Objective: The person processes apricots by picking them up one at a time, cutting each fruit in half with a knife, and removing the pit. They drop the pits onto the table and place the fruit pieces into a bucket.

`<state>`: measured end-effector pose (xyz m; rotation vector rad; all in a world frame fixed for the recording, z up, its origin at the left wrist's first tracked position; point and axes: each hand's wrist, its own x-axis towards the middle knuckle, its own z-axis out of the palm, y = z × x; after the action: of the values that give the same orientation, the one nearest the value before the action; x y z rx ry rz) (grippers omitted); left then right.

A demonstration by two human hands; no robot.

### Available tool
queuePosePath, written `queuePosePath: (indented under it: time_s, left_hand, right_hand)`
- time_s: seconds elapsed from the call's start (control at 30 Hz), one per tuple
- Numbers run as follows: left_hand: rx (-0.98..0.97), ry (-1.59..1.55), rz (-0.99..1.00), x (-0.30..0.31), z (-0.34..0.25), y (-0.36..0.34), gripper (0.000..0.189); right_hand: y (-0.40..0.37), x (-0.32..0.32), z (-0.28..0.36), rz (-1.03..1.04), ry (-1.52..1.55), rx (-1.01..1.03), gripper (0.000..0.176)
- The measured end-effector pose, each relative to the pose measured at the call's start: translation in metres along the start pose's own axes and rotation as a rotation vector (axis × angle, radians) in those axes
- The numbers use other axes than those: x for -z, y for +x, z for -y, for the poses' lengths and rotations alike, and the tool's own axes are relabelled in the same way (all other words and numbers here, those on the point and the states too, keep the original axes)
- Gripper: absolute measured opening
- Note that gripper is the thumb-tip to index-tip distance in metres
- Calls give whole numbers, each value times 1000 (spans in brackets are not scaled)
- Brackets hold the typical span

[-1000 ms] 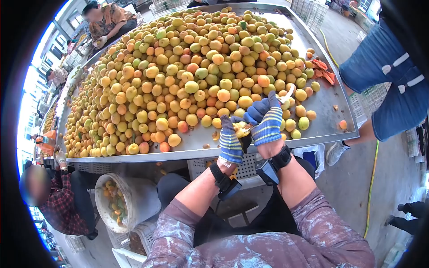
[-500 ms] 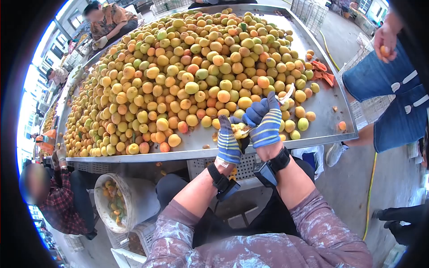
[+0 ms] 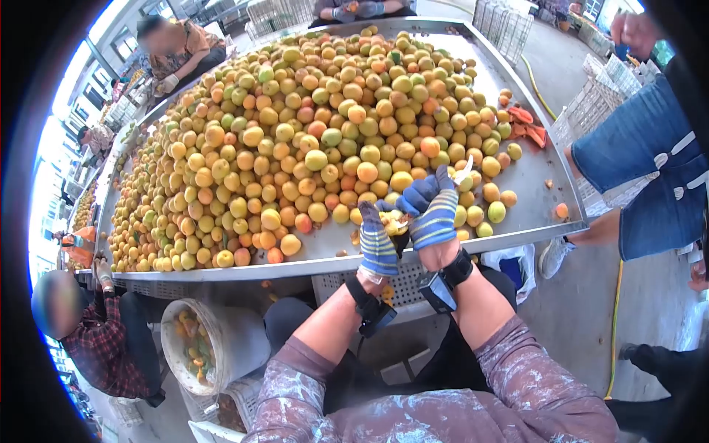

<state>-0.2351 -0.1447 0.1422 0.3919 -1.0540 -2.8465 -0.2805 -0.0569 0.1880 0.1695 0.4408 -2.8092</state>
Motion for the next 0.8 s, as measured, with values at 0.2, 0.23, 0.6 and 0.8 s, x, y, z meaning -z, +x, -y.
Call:
queuePosePath:
  time_s: [0.2,0.23,0.6,0.8]
  left_hand:
    - [37,194,-70,1,-15,3,59]
    - [59,239,-112,1,-16,5,57]
    - [250,202,159,6,-23,-8,45]
    - [142,257,149,5,-21,-10,33]
  right_hand:
    - [-3,-18,9,76,-140,26,52]
    - [-3,-20,11,77,-176,72,52]
    - [4,-19,19,68,-299,221,52]
    - [-1,-21,19,103,-490,309,55]
